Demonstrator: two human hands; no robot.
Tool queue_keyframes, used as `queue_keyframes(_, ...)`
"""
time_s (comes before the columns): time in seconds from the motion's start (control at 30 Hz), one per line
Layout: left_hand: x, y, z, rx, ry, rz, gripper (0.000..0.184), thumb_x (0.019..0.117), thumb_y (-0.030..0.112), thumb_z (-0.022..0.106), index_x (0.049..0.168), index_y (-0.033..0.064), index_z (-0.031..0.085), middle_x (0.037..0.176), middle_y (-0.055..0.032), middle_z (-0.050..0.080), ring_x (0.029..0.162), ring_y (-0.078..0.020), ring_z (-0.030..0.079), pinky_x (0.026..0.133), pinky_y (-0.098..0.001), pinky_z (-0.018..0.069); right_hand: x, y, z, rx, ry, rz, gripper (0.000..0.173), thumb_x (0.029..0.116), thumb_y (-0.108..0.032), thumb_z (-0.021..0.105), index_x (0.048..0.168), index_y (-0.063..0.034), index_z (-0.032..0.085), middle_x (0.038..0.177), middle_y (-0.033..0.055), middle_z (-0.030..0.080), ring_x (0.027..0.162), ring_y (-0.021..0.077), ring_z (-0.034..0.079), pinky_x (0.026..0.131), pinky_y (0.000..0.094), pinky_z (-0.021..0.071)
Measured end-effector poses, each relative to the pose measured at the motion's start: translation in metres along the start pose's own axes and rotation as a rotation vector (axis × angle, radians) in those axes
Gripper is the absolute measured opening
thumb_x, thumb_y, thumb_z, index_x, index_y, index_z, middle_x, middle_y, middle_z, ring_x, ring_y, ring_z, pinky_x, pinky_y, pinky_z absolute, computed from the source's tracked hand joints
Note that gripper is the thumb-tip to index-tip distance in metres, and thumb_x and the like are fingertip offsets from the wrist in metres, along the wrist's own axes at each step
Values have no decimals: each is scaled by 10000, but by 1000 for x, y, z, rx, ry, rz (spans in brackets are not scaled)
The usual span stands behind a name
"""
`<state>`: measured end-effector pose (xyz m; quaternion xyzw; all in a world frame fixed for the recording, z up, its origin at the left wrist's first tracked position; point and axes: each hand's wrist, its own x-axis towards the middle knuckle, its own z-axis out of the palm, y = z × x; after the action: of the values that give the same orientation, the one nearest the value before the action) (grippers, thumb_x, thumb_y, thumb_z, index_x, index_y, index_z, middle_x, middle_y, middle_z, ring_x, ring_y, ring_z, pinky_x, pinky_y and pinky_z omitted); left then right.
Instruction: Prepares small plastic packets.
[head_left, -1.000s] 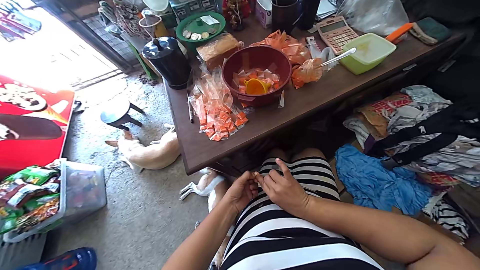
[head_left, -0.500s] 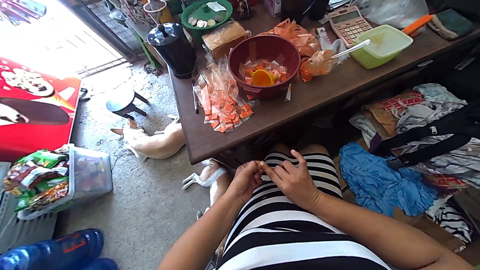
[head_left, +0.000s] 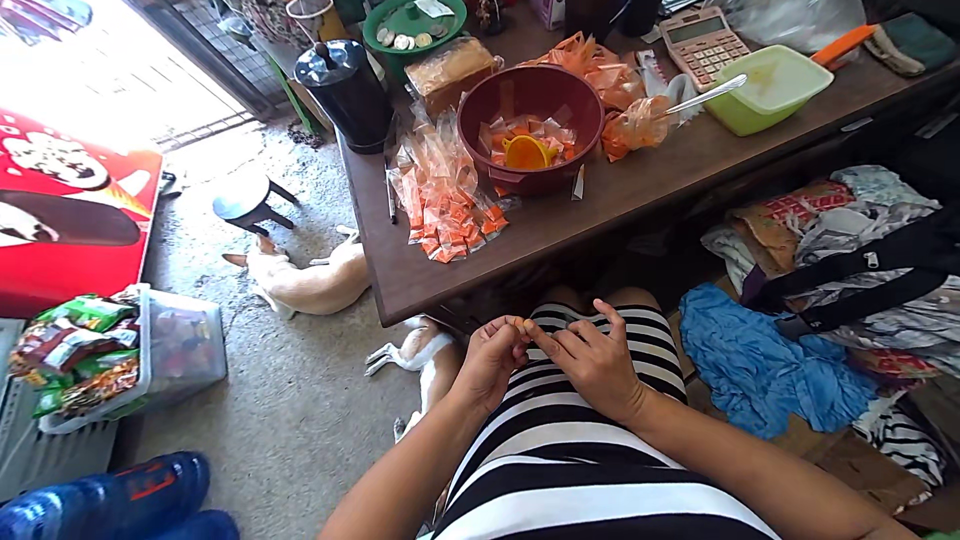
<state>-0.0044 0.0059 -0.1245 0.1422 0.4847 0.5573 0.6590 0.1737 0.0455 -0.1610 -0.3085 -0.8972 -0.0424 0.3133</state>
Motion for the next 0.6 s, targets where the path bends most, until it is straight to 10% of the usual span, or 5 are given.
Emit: queue_keyframes(0.6, -5, -1, 1, 13, 5, 32, 152, 917, 34, 549, 806, 79, 643, 685, -1, 631, 590, -58, 600, 612, -213, 540, -3, -1, -2, 19, 27, -8, 371, 1019, -99, 561, 1339, -250, 676, 770, 0, 654, 792, 196, 642, 1093, 577, 329)
